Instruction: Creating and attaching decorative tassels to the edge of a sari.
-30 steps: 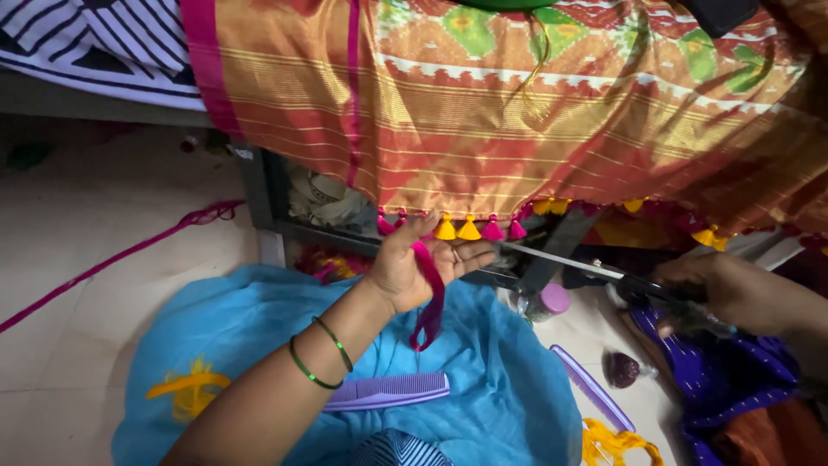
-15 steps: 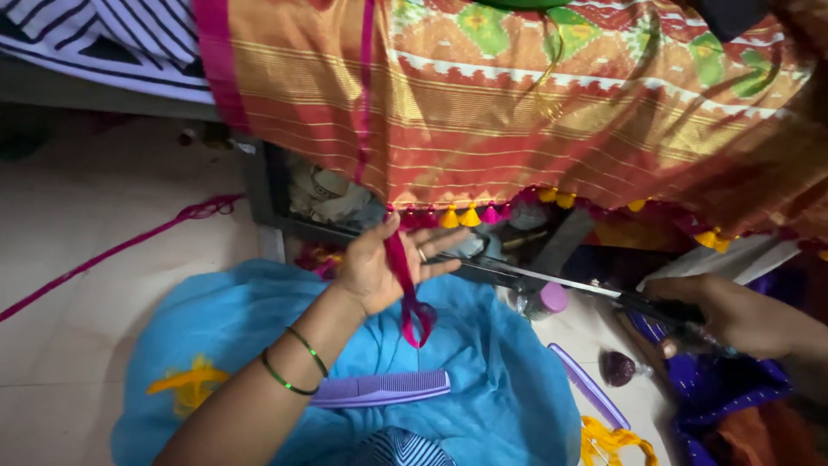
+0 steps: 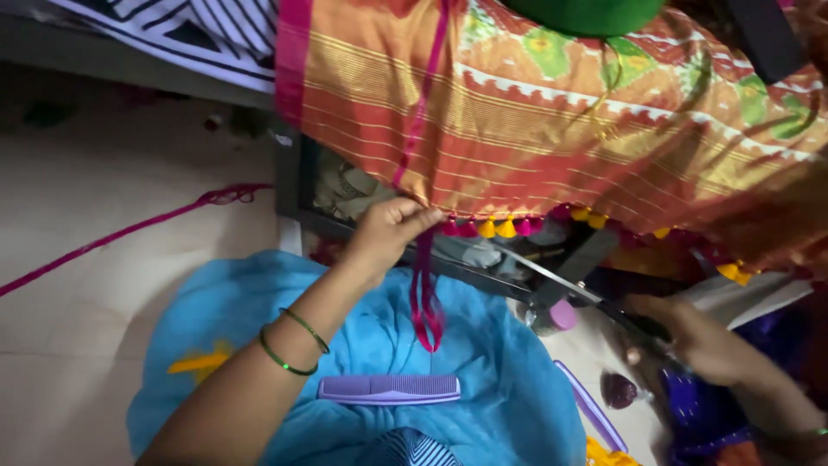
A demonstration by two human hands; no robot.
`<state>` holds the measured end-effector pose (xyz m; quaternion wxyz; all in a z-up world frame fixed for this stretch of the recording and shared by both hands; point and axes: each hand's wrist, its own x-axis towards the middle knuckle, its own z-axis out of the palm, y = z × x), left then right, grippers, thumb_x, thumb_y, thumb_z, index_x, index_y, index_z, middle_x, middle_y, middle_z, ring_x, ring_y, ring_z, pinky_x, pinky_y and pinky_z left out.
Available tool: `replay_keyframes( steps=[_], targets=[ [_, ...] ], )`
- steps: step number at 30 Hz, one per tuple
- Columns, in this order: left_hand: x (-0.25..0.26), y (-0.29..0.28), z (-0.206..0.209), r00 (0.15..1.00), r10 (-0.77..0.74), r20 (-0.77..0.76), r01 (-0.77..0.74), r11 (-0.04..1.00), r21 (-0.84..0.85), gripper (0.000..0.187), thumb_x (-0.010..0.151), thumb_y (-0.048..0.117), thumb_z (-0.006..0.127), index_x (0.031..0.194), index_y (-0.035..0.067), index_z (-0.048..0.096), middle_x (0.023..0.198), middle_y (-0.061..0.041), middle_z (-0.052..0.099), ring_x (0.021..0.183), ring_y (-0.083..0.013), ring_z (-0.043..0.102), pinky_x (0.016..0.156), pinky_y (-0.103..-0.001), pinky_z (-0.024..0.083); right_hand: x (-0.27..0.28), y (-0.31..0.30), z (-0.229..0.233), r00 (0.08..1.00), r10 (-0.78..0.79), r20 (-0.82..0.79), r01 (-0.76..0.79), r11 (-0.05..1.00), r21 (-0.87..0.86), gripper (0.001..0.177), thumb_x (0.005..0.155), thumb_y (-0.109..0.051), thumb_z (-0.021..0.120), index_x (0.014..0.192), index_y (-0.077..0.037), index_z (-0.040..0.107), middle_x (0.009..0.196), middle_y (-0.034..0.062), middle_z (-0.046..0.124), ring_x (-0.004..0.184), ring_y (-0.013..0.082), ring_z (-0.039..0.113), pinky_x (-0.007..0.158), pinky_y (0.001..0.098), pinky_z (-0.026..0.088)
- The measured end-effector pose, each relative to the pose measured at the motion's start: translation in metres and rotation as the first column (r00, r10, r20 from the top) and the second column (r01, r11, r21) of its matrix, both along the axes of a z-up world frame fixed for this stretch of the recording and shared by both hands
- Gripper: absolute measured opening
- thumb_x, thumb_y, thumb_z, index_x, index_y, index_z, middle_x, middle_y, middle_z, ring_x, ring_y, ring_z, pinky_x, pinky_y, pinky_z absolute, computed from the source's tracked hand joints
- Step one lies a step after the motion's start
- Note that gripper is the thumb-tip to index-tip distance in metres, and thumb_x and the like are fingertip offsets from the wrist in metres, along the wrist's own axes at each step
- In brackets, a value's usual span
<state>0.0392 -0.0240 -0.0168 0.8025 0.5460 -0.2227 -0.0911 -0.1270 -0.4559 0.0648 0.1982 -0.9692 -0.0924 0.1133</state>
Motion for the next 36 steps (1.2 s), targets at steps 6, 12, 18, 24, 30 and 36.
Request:
replay_keyframes(
  steps=[6,12,18,24,30,36],
  targets=[
    [-0.011,-0.001,-0.023,0.984,0.113,0.137,-0.122,0.991,0.059,0.026,0.102,0.021,0.065,0.103,-0.002,0.078,0.092,-0.003,0.079,0.087,-0.0076,0.067,0.083,-0.025,0.053,0.005,0.092,0.021,0.993,-0.118,0.019,0.118,0.993,-0.016,0.06,0.068,-0.036,0.088,0.114,-0.002,0.069,0.093,0.0157,0.073,0.088,0.0255,0.066,0.078,0.0405,0.054],
    [-0.015,0.001,-0.027,0.981,0.104,0.163,-0.109,0.994,0.027,0.023,0.103,0.015,0.06,0.105,-0.001,0.076,0.094,-0.003,0.078,0.09,-0.0079,0.069,0.084,-0.024,0.054,0.02,0.142,0.035,0.998,-0.036,0.057,0.039,0.998,-0.04,0.064,0.066,-0.039,0.089,0.115,-0.003,0.068,0.088,0.0171,0.072,0.081,0.026,0.066,0.075,0.0401,0.054],
    [-0.012,0.003,-0.028,0.979,0.128,0.159,-0.13,0.991,0.003,0.02,0.102,0.01,0.058,0.104,0.0,0.075,0.092,-0.003,0.077,0.087,-0.0074,0.068,0.081,-0.025,0.053,0.034,0.165,0.048,0.998,-0.006,0.068,0.014,0.991,-0.132,0.061,0.07,-0.037,0.088,0.116,-0.002,0.068,0.091,0.0215,0.074,0.082,0.028,0.072,0.076,0.0396,0.054],
    [-0.014,0.005,-0.023,0.948,0.206,0.243,-0.226,0.973,0.058,0.019,0.098,0.009,0.062,0.095,0.001,0.078,0.088,-0.004,0.078,0.082,-0.0077,0.067,0.076,-0.025,0.052,0.034,0.178,0.061,0.997,0.0,0.08,0.012,0.988,-0.153,0.068,0.067,-0.036,0.091,0.122,-0.003,0.067,0.095,0.022,0.075,0.085,0.0282,0.072,0.076,0.0389,0.055],
    [-0.019,0.003,-0.02,0.946,0.208,0.247,-0.232,0.97,0.071,0.018,0.095,0.008,0.063,0.09,0.002,0.08,0.085,-0.005,0.077,0.079,-0.01,0.068,0.074,-0.027,0.052,0.034,0.175,0.058,0.993,0.03,0.118,-0.011,0.987,-0.16,0.058,0.069,-0.025,0.087,0.118,-0.001,0.068,0.096,0.0232,0.074,0.085,0.0299,0.074,0.076,0.0392,0.055],
    [-0.025,0.008,-0.014,0.936,0.237,0.261,-0.268,0.959,0.089,0.019,0.095,0.01,0.064,0.089,0.003,0.08,0.08,-0.005,0.075,0.075,-0.01,0.066,0.071,-0.028,0.051,0.041,0.173,0.056,0.987,0.086,0.136,-0.062,0.983,-0.172,0.053,0.067,-0.015,0.081,0.117,-0.003,0.068,0.093,0.0233,0.073,0.084,0.031,0.074,0.074,0.0398,0.055]
  ],
)
